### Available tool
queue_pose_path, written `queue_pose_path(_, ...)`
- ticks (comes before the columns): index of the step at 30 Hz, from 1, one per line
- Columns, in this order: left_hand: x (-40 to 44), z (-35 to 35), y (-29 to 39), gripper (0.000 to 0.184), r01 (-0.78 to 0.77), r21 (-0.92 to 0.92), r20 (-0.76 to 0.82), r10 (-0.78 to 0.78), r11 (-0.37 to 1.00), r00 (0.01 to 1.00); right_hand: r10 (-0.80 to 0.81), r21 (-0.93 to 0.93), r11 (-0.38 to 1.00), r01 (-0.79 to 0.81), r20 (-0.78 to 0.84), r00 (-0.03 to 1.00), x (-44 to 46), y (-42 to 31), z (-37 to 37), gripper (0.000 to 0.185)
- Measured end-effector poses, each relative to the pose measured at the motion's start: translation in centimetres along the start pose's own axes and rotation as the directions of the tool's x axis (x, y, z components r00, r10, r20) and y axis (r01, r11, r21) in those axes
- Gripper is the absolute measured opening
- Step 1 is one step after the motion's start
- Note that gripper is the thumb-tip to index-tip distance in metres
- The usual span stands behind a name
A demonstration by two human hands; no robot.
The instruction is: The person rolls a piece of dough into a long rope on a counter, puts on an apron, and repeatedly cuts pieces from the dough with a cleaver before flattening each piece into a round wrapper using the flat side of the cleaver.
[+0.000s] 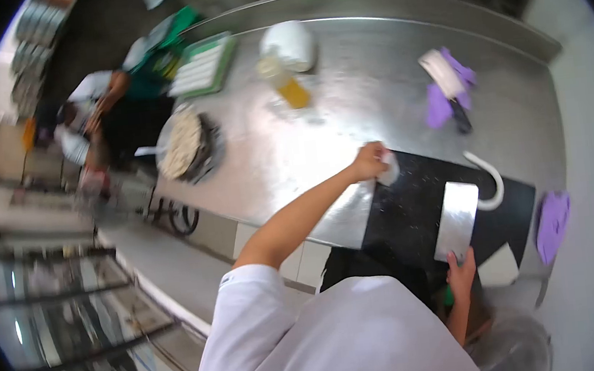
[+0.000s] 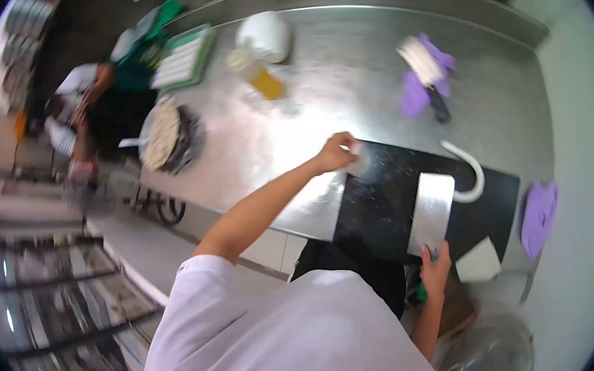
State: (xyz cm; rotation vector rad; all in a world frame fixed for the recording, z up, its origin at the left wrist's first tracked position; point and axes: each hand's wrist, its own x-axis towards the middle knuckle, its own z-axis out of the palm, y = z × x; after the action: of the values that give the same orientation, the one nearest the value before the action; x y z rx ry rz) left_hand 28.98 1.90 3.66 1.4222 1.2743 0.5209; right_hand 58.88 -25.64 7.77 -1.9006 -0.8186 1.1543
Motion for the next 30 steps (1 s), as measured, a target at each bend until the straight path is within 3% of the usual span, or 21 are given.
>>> queue_pose_path(3,-0.2,2.3,3.4,0.035,-0.213,-0.037,-0.036,0.211,0.976,0.977,-0.057,0.014,0.998,0.056,0.051,0.997,1.9,0.5,-0.3,0.033)
queue_pose_path(5,-0.5,3.2,5.4,0.035,-0.178,-0.248,-0.049,0.171,0.952,0.984,-0.058,-0.018,0.998,0.06,0.061,0.996,2.8,0.3,-0.3,0.034)
queue_pose_path(7,0.1,3.5,4.5,0.035,-0.152,-0.303,-0.05,0.143,0.941,0.988,-0.073,0.017,0.997,0.072,0.069,0.995,3.6,-0.5,-0.1,0.034)
queue_pose_path(11,1.9,4.0,-5.2,0.038,-0.018,-0.203,-0.157,-0.014,0.979,0.987,-0.016,0.021,1.0,0.016,0.014,1.0,4.0,-2.2,-0.4,0.035)
queue_pose_path(12,1.3,3.9,-6.5,0.036,0.002,0.094,-0.323,0.029,0.996,0.946,-0.041,0.005,0.999,0.041,0.014,0.999,4.4,-1.8,-0.8,0.035)
queue_pose_path(13,1.5,2.9,-8.7,0.039,-0.021,0.041,-0.252,0.031,0.999,0.967,-0.068,-0.01,0.998,0.068,0.022,0.997,4.9,-1.2,-1.2,0.035)
queue_pose_path(14,-0.1,1.8,-5.0,0.043,0.209,-0.209,-0.183,-0.248,0.955,0.951,-0.034,-0.02,0.999,0.034,0.006,0.999,5.4,-1.3,-1.5,0.034)
queue_pose_path(17,-1.8,0.2,-3.5,0.05,0.198,-0.216,-0.196,-0.242,0.956,0.95,0.011,-0.003,1.0,-0.011,-0.013,1.0,5.3,-3.3,-1.1,0.034)
queue_pose_path(19,-2.4,0.2,-4.9,0.045,0.079,-0.144,-0.374,-0.128,0.986,0.919,0.01,0.027,1.0,-0.01,-0.023,1.0,5.6,-3.9,-0.6,0.034)
queue_pose_path(21,-2.9,1.0,-6.3,0.041,0.068,-0.153,-0.49,-0.135,0.986,0.861,-0.005,0.08,0.997,0.007,-0.028,1.0,6.6,-4.0,0.3,0.034)
queue_pose_path(23,-3.8,3.2,-5.6,0.03,0.11,-0.095,-0.617,-0.145,0.989,0.774,0.013,0.266,0.964,-0.009,-0.014,1.0,7.6,-5.5,2.2,0.034)
queue_pose_path(24,-4.8,4.2,-2.7,0.026,0.138,-0.098,-0.597,-0.169,0.986,0.784,-0.011,0.298,0.954,0.013,-0.006,1.0,8.5,-5.2,3.1,0.035)
queue_pose_path(25,-5.0,5.8,-3.8,0.03,0.022,-0.117,-0.516,-0.08,0.993,0.853,0.02,0.367,0.93,-0.009,-0.028,0.999,8.8,-6.7,4.6,0.035)
queue_pose_path(26,-5.9,6.8,-1.6,0.032,0.035,-0.158,-0.404,-0.097,0.987,0.909,0.022,0.418,0.908,-0.008,-0.027,0.999,9.8,-7.1,6.0,0.037)
queue_pose_path(27,-6.8,7.3,0.8,0.038,0.059,-0.37,-0.171,-0.131,0.927,0.977,0.023,0.465,0.885,-0.022,0.005,1.0,10.5,-8.7,7.6,0.037)
queue_pose_path(28,-7.0,8.1,1.2,0.048,0.028,-0.417,0.03,-0.017,0.909,0.999,-0.024,0.506,0.863,0.007,0.027,0.999,11.1,-10.2,9.2,0.037)
queue_pose_path(29,-6.6,8.5,1.3,0.05,-0.116,-0.386,0.152,0.188,0.915,0.97,-0.068,0.546,0.837,0.037,0.036,0.997,11.5,-11.3,10.6,0.037)
queue_pose_path(30,-7.1,7.7,3.5,0.048,0.141,-0.55,0.324,0.055,0.823,0.945,-0.185,0.556,0.822,0.119,0.064,0.981,12.0,-11.9,11.9,0.031)
